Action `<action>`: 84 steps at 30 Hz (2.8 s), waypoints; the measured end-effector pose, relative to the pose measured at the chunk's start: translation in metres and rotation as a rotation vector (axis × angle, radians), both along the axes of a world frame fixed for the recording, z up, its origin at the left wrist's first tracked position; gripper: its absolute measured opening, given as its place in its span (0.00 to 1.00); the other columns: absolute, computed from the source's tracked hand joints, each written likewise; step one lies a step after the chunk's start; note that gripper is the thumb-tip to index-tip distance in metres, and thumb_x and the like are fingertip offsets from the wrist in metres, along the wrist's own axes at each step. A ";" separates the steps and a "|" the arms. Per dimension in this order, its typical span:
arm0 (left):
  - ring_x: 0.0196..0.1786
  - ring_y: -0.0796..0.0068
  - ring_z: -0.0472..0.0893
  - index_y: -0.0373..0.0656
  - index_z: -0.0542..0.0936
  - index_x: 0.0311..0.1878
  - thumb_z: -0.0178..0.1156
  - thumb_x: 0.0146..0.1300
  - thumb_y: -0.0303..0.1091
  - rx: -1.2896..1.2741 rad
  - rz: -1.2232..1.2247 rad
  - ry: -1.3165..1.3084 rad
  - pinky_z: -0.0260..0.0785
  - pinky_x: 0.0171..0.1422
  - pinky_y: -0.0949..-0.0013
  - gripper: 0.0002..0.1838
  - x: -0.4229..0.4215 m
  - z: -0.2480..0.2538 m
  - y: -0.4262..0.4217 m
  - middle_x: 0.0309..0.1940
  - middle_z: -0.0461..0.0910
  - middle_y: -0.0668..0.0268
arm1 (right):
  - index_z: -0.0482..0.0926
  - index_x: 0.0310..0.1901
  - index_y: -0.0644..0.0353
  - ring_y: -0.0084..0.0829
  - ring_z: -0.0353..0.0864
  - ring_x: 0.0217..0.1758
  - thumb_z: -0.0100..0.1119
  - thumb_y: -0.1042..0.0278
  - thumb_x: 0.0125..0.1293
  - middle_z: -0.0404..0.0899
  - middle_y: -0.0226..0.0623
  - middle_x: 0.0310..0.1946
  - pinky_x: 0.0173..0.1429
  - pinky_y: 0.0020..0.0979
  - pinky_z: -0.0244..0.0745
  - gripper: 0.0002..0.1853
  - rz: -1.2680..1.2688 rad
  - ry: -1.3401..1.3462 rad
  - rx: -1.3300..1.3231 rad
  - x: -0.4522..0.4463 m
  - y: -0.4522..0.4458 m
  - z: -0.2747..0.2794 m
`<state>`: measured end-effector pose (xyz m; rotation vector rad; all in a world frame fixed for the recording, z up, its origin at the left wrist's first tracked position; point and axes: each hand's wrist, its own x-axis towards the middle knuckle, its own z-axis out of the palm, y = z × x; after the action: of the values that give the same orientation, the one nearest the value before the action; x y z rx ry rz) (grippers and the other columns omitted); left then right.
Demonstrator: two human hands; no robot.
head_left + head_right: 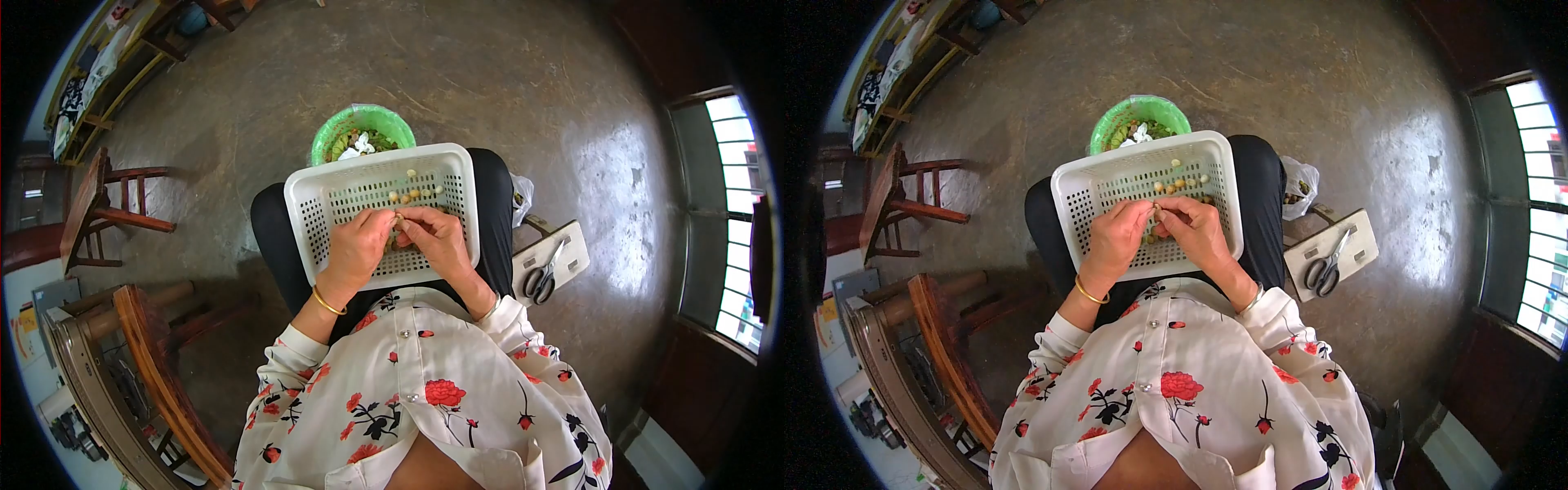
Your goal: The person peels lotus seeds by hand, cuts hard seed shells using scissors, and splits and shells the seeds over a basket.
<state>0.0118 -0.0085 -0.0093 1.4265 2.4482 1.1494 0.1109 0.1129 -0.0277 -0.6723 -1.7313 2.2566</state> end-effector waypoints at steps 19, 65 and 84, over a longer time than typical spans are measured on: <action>0.24 0.80 0.73 0.37 0.75 0.36 0.57 0.59 0.25 0.355 0.307 -0.139 0.66 0.30 0.75 0.03 -0.079 0.045 0.024 0.23 0.76 0.65 | 0.74 0.43 0.66 0.16 0.73 0.28 0.55 0.74 0.65 0.76 0.29 0.29 0.33 0.19 0.70 0.07 -0.004 0.023 -0.038 -0.019 0.017 0.004; 0.29 0.85 0.77 0.39 0.79 0.40 0.63 0.60 0.32 0.368 0.046 -1.396 0.72 0.32 0.81 0.08 -0.019 0.031 -0.004 0.30 0.79 0.69 | 0.75 0.47 0.65 0.18 0.77 0.33 0.55 0.76 0.64 0.78 0.32 0.34 0.36 0.20 0.74 0.10 0.018 0.167 0.200 -0.006 0.005 0.034; 0.38 0.76 0.80 0.37 0.77 0.48 0.61 0.58 0.22 0.278 -0.080 -0.651 0.74 0.42 0.76 0.14 -0.005 0.012 -0.007 0.39 0.78 0.62 | 0.76 0.50 0.68 0.20 0.78 0.31 0.50 0.71 0.69 0.80 0.33 0.32 0.37 0.22 0.77 0.13 0.096 0.123 -0.122 0.002 0.004 0.025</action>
<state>0.0073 -0.0153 0.0028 0.9661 1.8200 1.6592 0.1129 0.1168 -0.0029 -0.4720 -1.6124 2.4282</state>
